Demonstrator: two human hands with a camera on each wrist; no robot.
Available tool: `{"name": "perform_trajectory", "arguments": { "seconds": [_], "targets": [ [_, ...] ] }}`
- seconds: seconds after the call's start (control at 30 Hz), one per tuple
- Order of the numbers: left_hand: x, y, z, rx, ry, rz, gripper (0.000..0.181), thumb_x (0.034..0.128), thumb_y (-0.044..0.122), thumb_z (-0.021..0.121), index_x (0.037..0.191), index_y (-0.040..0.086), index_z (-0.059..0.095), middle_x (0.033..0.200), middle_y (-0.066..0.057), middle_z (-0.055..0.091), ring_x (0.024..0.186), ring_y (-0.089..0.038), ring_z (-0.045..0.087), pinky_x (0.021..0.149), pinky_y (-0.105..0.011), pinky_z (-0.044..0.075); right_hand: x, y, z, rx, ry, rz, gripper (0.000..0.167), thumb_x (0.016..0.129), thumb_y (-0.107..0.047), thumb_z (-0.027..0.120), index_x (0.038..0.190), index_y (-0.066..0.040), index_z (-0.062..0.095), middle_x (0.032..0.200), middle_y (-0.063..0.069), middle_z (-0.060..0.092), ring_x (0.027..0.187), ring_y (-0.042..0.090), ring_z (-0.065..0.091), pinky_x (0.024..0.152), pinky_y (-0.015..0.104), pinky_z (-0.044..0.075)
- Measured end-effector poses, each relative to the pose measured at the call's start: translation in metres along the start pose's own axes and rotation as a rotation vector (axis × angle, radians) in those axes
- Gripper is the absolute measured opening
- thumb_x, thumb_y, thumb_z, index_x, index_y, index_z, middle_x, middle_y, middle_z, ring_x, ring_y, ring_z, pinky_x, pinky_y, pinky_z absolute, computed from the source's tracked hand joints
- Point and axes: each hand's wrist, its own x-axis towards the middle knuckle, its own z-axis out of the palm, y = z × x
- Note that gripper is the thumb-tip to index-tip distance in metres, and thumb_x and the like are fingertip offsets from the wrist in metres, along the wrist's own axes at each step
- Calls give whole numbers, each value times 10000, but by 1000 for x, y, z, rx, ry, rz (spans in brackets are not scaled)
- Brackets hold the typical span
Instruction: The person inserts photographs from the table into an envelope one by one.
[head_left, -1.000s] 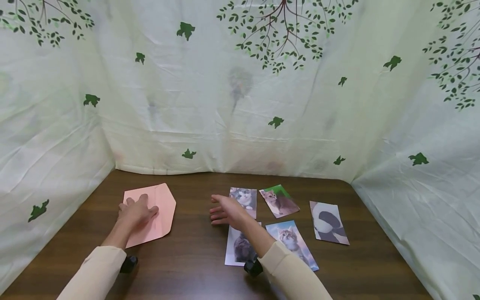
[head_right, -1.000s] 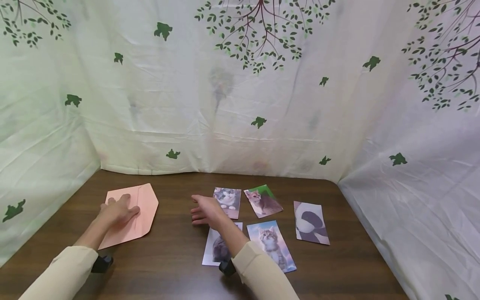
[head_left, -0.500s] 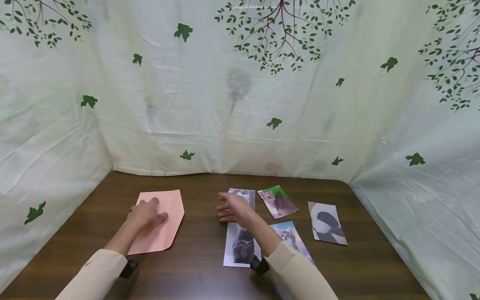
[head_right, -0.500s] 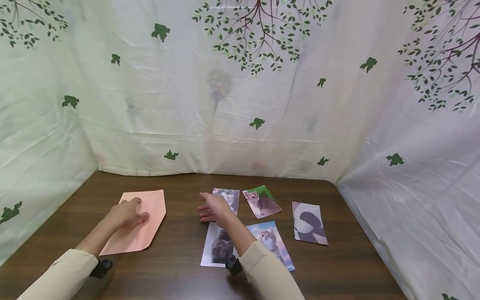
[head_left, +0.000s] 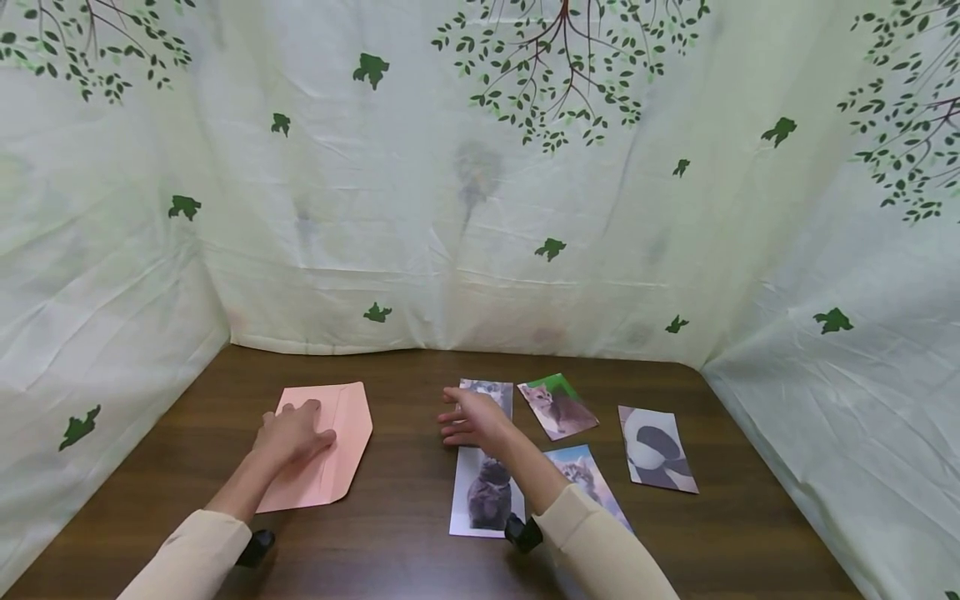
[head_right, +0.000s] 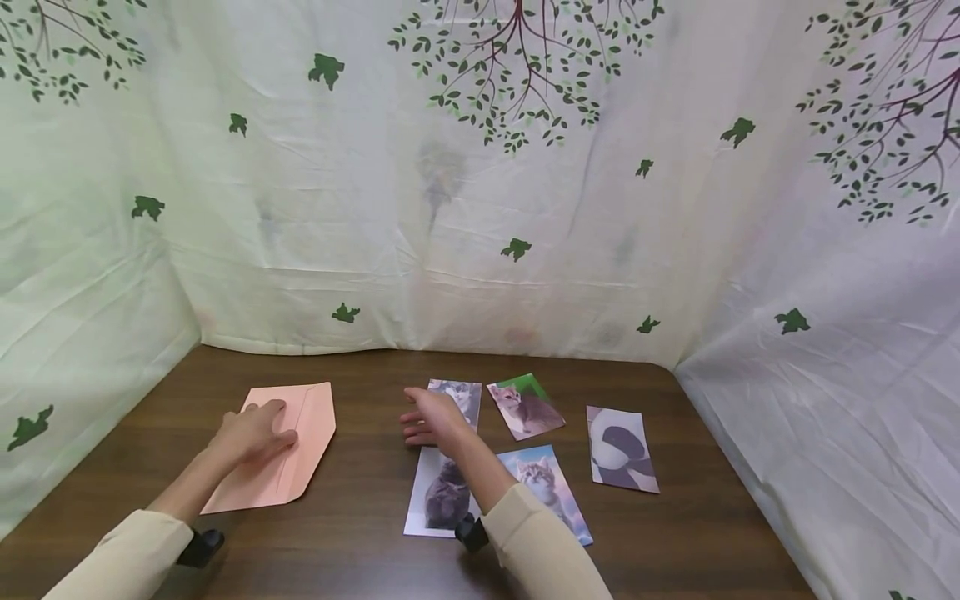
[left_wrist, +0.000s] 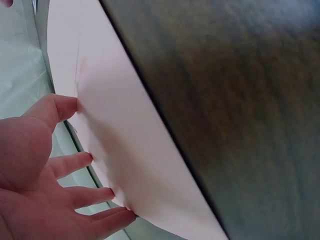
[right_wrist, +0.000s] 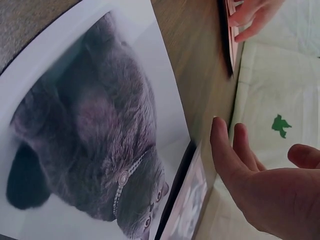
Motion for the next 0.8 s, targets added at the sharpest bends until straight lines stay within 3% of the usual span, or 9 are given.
{"name": "perform_trajectory", "arguments": {
  "seconds": [0.27,0.53,0.67,0.8],
  "targets": [
    [1,-1,8,-9,73,13,632,863,316,667,1328,-88,526,1174,-401,577,1031,-652,449,866,-690,379,2,1,-5,-5,-10,-18,582,1026,-337,489,1451,60,467,1324,333,607,1140,466,647,947,484,557],
    [0,9,15,-17,87,10,581,860,315,667,1271,-78,554,1127,-389,572,1020,-644,461,795,-668,432,0,0,-12,-28,-14,-9,581,1038,-350,466,1458,51,462,1321,315,617,1118,423,664,943,467,560],
    [-1,13,16,9,98,16,568,863,306,668,1252,-89,547,1114,-401,532,1034,-657,446,833,-681,414,0,-1,-14,-24,-23,-16,586,1041,-355,463,1464,50,451,1332,316,608,1131,424,655,952,471,556],
    [-1,13,18,-21,104,3,580,857,299,661,1272,-84,525,1166,-415,479,1055,-654,398,868,-700,366,-1,-1,-17,-24,-33,-29,598,1045,-351,449,1476,63,424,1348,332,591,1178,460,631,973,487,544]
  ]
}}
